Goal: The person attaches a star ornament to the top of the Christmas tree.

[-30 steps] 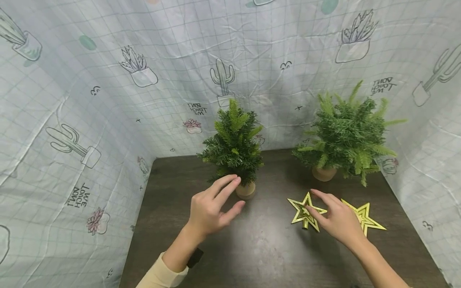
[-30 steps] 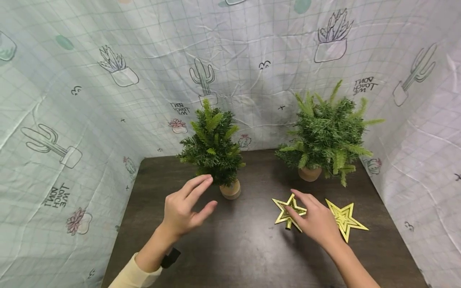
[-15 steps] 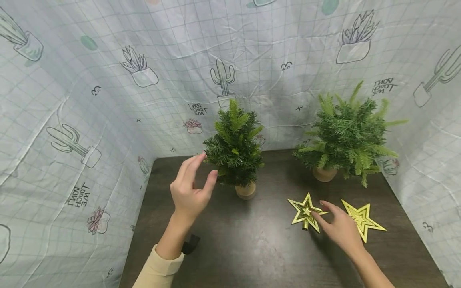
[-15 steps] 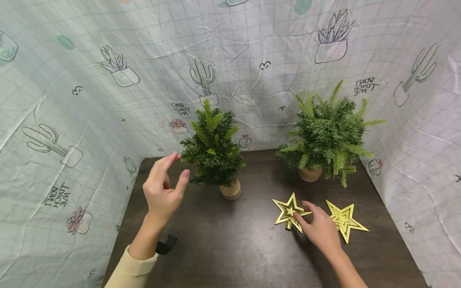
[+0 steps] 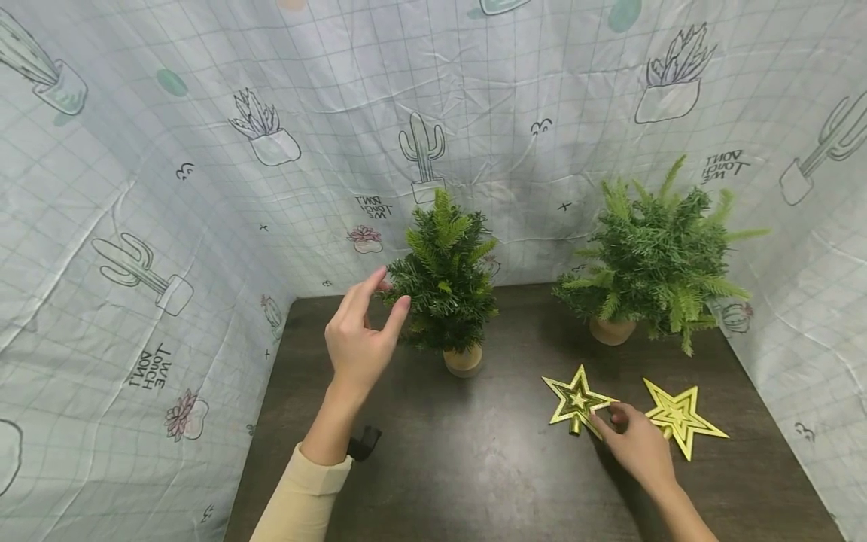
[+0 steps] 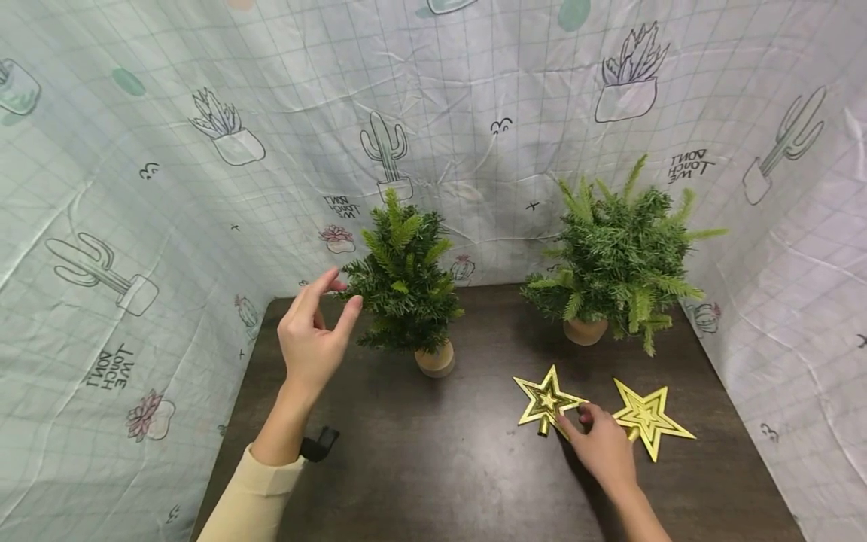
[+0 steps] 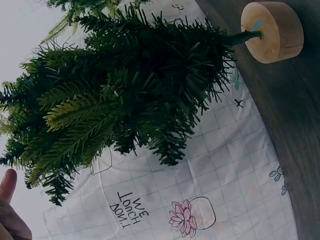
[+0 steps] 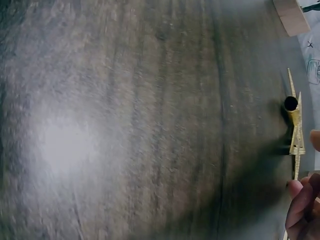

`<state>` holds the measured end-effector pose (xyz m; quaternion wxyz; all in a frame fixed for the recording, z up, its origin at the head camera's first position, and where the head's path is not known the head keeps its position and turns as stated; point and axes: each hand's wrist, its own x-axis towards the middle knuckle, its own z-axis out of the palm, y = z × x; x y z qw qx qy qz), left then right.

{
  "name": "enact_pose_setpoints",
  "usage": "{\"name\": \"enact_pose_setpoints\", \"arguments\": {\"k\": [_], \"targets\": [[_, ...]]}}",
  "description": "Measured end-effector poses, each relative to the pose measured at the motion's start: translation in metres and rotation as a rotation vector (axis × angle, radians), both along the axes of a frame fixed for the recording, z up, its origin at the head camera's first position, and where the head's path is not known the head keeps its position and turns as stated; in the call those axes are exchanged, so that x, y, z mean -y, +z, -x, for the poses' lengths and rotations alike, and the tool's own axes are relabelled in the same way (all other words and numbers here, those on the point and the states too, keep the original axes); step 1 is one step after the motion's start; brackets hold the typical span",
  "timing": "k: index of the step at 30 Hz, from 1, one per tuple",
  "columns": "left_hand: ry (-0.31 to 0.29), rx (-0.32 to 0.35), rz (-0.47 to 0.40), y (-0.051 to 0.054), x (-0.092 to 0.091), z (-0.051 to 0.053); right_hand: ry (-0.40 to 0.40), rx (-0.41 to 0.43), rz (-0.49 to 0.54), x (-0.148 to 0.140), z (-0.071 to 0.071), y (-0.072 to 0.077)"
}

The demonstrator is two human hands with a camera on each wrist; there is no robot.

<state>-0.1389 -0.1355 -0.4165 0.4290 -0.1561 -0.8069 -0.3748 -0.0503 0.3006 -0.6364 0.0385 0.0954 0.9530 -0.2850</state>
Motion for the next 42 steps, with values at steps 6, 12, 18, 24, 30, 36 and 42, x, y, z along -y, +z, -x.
{"name": "enact_pose_setpoints", "arguments": {"k": [6,12,18,24,30,36,42], "targets": [[0.002,0.019,0.004,0.001,-0.005,0.005,-0.028,-0.048,-0.005,0.002,0.000,-0.010],[0.005,0.055,0.006,0.001,-0.006,0.008,-0.014,-0.038,-0.012,0.005,0.000,-0.011],[0.003,0.074,-0.004,-0.003,-0.006,0.011,-0.012,-0.008,-0.005,0.008,-0.002,-0.008],[-0.024,0.068,-0.022,-0.006,-0.008,0.014,0.003,0.024,-0.002,0.011,-0.006,-0.004],[-0.031,0.068,-0.030,-0.006,-0.011,0.014,0.019,0.029,0.004,0.015,-0.008,-0.002],[-0.057,0.068,-0.076,-0.006,-0.013,0.015,0.005,0.053,0.057,0.012,-0.008,-0.004],[-0.055,0.044,-0.097,-0.006,-0.014,0.017,-0.073,0.130,0.228,0.007,-0.005,-0.004]]}}
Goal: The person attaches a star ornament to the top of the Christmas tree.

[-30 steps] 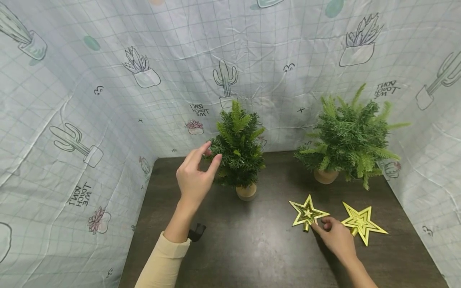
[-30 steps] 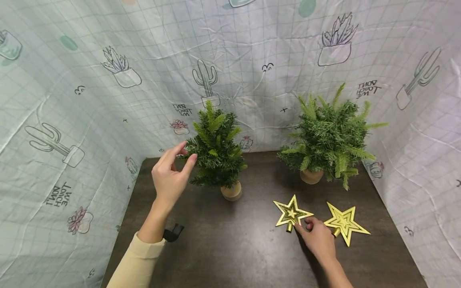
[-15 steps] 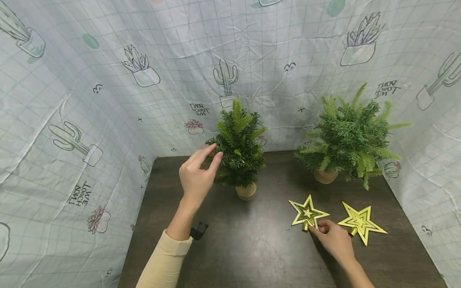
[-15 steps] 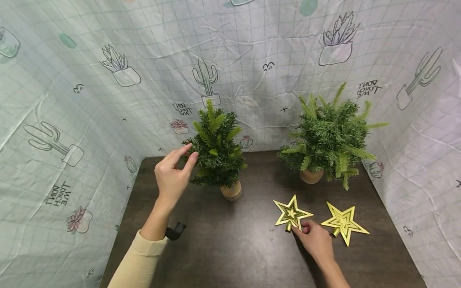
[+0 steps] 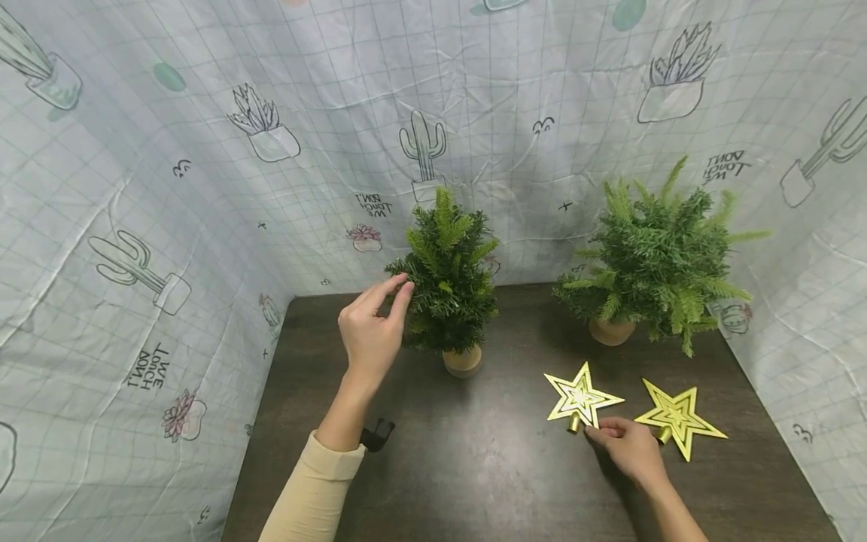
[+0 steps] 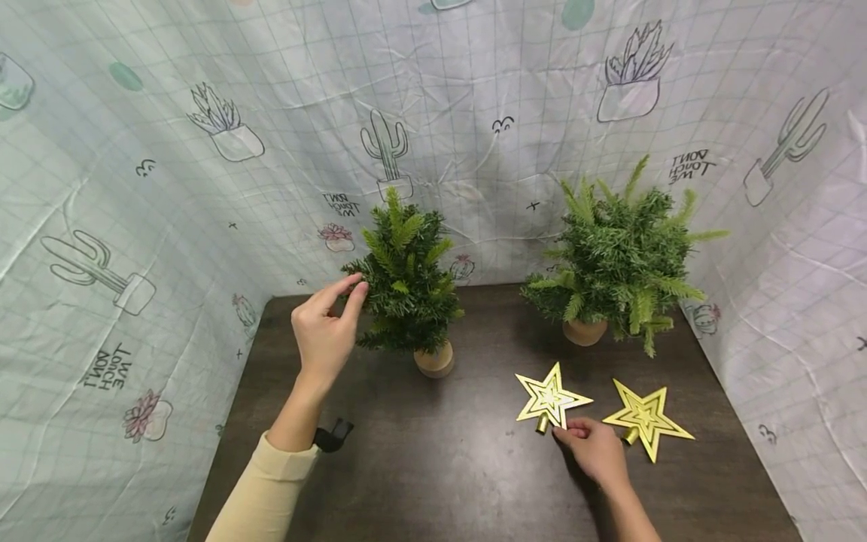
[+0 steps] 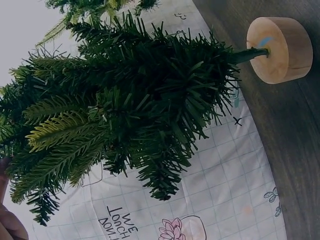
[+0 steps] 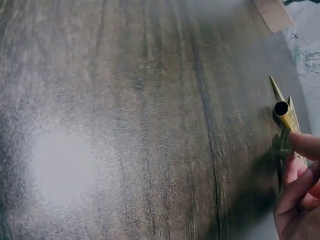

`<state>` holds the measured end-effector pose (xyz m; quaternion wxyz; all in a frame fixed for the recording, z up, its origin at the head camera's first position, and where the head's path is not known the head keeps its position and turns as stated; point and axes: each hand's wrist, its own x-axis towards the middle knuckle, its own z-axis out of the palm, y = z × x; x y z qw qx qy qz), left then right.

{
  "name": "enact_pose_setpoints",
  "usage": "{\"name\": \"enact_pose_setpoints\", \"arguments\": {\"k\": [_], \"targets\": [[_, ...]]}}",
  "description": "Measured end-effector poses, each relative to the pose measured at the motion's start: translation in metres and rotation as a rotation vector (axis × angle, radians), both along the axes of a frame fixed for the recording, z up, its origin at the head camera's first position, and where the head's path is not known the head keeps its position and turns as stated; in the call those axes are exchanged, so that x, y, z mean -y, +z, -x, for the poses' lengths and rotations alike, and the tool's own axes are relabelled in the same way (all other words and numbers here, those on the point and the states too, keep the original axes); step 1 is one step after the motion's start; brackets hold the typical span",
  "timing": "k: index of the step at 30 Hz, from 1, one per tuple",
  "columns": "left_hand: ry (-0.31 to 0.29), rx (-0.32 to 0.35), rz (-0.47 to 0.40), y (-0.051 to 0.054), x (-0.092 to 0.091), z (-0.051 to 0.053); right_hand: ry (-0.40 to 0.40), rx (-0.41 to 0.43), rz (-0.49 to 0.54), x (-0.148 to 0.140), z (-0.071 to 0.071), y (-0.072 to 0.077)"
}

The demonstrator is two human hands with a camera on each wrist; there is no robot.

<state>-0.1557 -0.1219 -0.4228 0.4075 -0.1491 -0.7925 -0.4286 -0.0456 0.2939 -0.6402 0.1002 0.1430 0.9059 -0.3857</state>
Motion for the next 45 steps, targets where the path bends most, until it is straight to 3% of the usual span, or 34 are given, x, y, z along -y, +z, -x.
{"name": "enact_pose_setpoints", "arguments": {"k": [6,9,21,28,33,45], "targets": [[0.000,-0.022,-0.012,0.001,-0.002,0.001,-0.095,0.090,0.197,-0.003,0.001,0.001],[-0.007,-0.044,-0.022,0.001,-0.003,0.001,-0.137,0.091,0.253,-0.003,0.000,0.000],[0.021,-0.092,-0.054,-0.001,-0.003,0.000,-0.233,-0.064,0.348,0.000,0.000,0.012],[0.041,-0.096,-0.069,0.002,-0.001,-0.004,-0.213,-0.084,0.337,0.004,0.004,0.031],[0.038,-0.088,-0.081,0.001,0.003,-0.008,-0.170,-0.146,0.321,0.009,0.007,0.046],[0.055,-0.105,-0.061,0.000,0.010,-0.023,-0.121,-0.210,0.344,0.018,0.013,0.071]]}}
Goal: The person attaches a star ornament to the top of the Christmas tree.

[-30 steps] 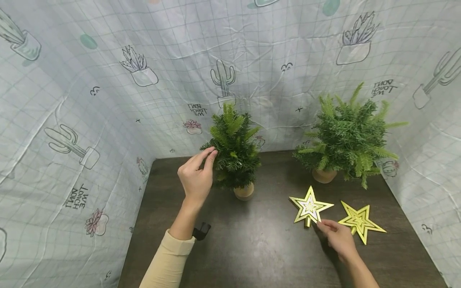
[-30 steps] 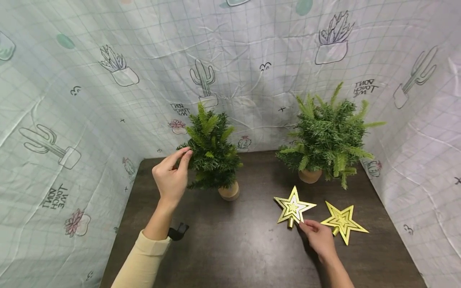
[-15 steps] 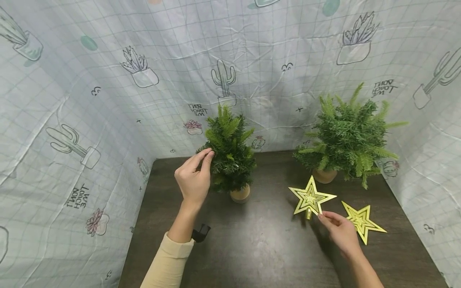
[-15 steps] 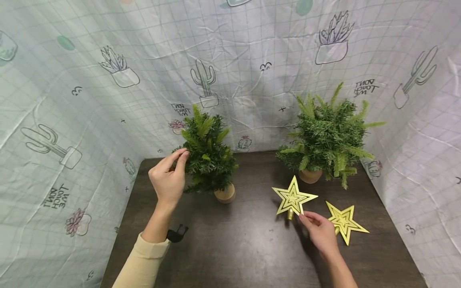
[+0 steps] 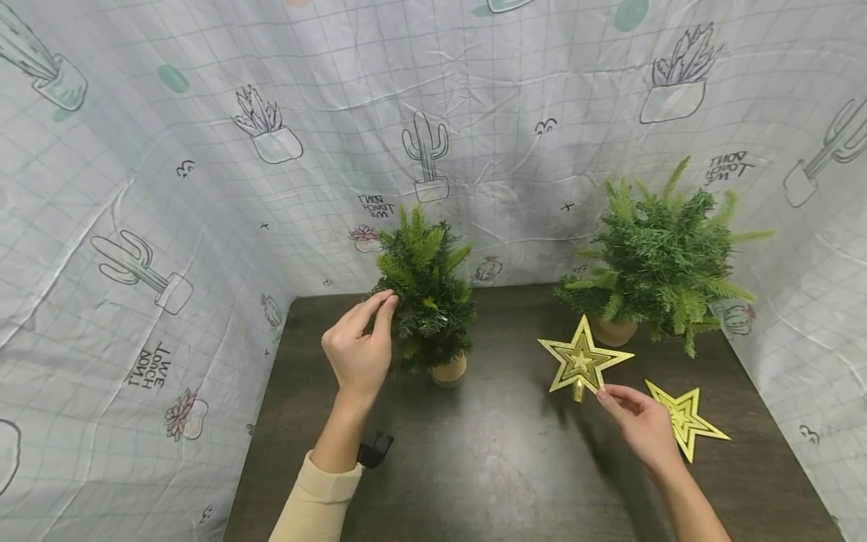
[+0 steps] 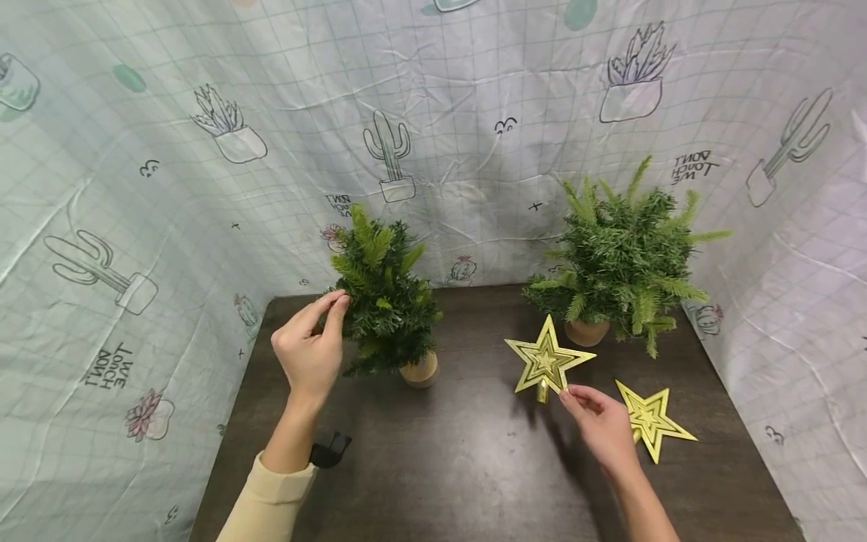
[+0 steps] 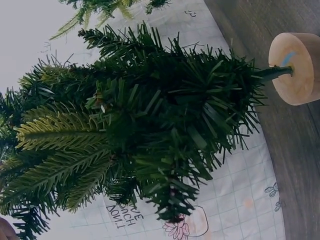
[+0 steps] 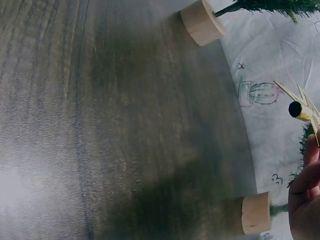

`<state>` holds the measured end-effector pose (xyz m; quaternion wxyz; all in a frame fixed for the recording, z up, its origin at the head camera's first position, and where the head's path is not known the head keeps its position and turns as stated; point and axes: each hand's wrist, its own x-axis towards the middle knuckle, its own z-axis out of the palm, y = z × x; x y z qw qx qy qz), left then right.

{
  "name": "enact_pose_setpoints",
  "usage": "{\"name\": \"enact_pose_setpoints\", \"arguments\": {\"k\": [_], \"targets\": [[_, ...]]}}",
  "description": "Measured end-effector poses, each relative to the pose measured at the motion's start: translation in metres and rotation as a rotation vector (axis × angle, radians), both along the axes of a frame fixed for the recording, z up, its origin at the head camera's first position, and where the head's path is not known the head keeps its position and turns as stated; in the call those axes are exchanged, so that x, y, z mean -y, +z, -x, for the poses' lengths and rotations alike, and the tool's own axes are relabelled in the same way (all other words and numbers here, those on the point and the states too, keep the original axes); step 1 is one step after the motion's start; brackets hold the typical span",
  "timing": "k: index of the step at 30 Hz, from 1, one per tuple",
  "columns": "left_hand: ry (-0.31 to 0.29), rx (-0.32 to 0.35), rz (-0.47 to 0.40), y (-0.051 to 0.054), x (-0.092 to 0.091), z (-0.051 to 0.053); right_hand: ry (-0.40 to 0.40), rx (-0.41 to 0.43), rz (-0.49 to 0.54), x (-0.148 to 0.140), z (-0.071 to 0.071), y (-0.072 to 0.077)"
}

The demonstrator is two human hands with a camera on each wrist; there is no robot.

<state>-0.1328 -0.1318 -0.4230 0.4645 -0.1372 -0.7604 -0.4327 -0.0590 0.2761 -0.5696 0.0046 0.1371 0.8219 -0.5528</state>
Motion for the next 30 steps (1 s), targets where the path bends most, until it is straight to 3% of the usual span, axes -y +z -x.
{"name": "enact_pose_setpoints", "arguments": {"k": [10,17,22,30], "targets": [[0.021,0.009,-0.002,0.000,0.007,-0.013,0.023,-0.030,0.057,0.005,0.003,0.010],[0.037,0.006,-0.002,-0.002,0.010,-0.018,0.028,-0.109,0.091,0.010,0.006,0.019],[0.036,0.007,-0.002,-0.003,0.011,-0.019,0.016,-0.195,0.036,0.013,0.011,0.027],[0.037,0.000,0.004,-0.005,0.012,-0.020,0.025,-0.254,0.001,0.016,0.016,0.041]]}}
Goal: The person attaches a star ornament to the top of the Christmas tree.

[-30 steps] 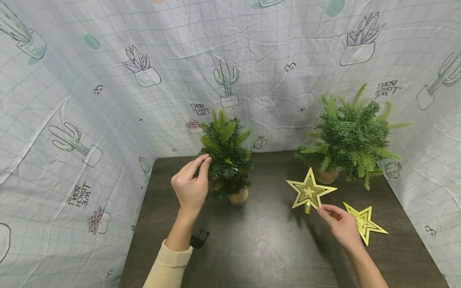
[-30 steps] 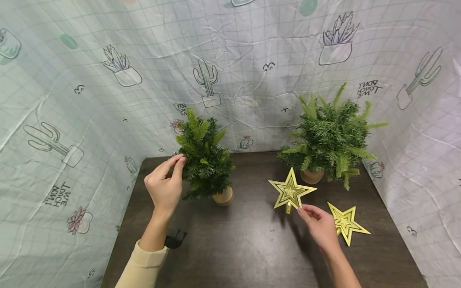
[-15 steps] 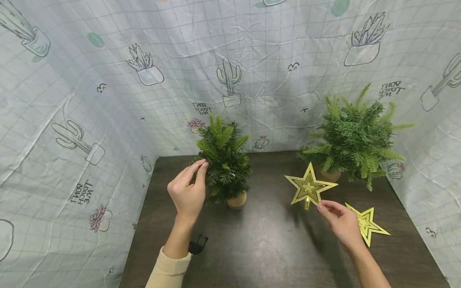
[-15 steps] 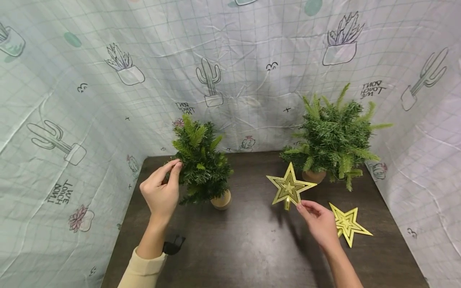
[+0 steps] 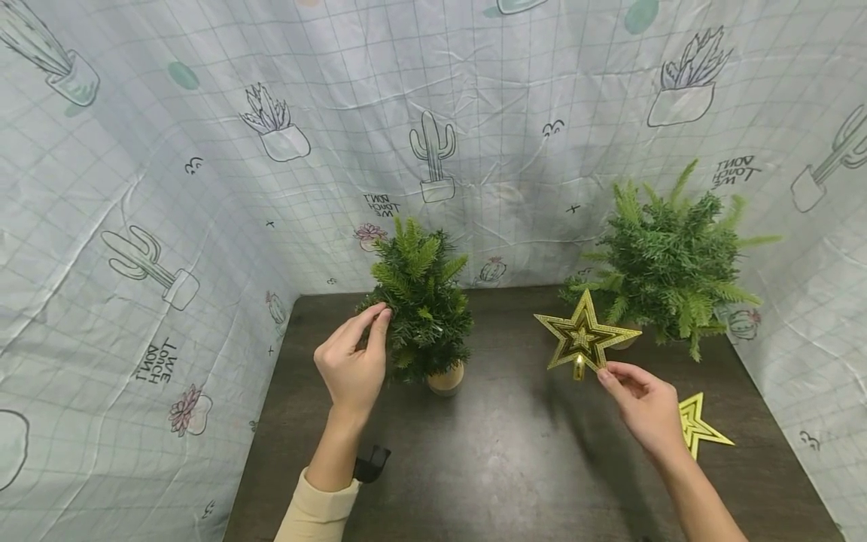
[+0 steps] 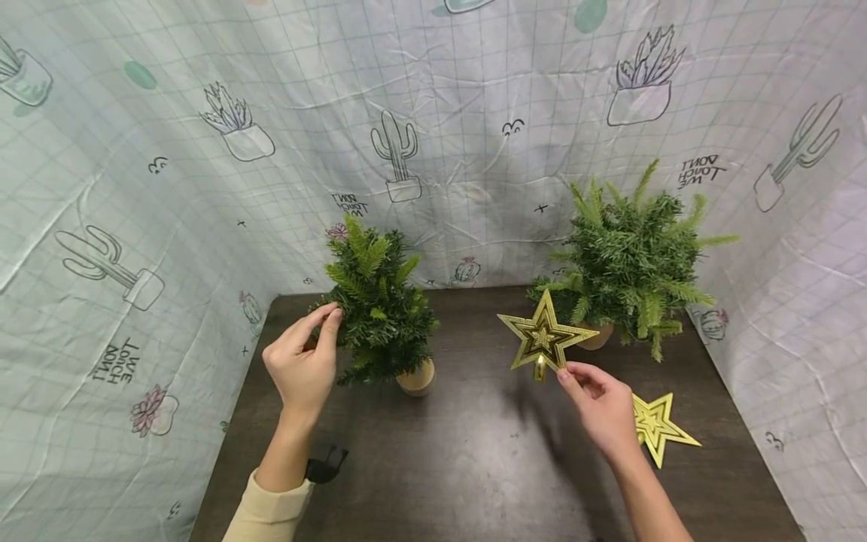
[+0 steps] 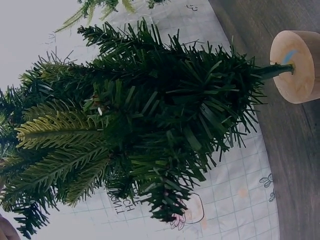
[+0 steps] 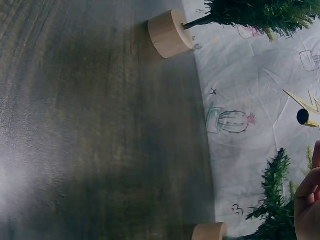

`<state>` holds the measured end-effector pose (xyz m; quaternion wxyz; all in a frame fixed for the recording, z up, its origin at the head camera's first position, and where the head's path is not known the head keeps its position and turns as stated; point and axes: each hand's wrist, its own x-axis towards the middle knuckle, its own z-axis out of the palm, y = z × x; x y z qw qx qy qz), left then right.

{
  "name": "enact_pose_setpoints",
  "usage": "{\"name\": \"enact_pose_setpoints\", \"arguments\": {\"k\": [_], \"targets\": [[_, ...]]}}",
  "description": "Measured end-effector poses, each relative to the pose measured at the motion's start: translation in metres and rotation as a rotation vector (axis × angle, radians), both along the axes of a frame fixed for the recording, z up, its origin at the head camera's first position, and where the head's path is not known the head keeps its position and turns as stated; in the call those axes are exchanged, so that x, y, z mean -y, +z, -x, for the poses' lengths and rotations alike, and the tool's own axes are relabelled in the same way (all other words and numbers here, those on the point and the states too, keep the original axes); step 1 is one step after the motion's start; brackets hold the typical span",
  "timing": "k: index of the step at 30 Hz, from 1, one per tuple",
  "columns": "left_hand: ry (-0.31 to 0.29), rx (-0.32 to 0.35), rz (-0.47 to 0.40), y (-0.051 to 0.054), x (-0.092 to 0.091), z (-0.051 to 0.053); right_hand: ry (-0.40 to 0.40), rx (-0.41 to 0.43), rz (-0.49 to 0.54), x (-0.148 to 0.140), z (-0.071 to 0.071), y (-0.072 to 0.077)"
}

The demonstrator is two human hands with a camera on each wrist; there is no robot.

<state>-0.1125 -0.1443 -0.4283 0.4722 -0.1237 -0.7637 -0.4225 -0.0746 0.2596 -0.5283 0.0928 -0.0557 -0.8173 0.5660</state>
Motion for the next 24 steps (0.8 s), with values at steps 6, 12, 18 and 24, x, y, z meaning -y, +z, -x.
{"name": "enact_pose_setpoints", "arguments": {"k": [6,12,18,24], "targets": [[-0.001,-0.011,0.003,-0.001,0.001,0.000,0.010,-0.061,-0.052,0.002,0.005,0.014],[0.011,-0.035,0.004,-0.001,0.000,-0.001,0.029,-0.120,-0.032,0.006,0.010,0.027],[0.021,-0.043,0.015,-0.002,-0.001,0.000,0.047,-0.181,-0.017,0.010,0.016,0.038],[0.020,-0.035,0.020,-0.004,0.000,-0.001,0.052,-0.215,0.005,0.015,0.019,0.048]]}}
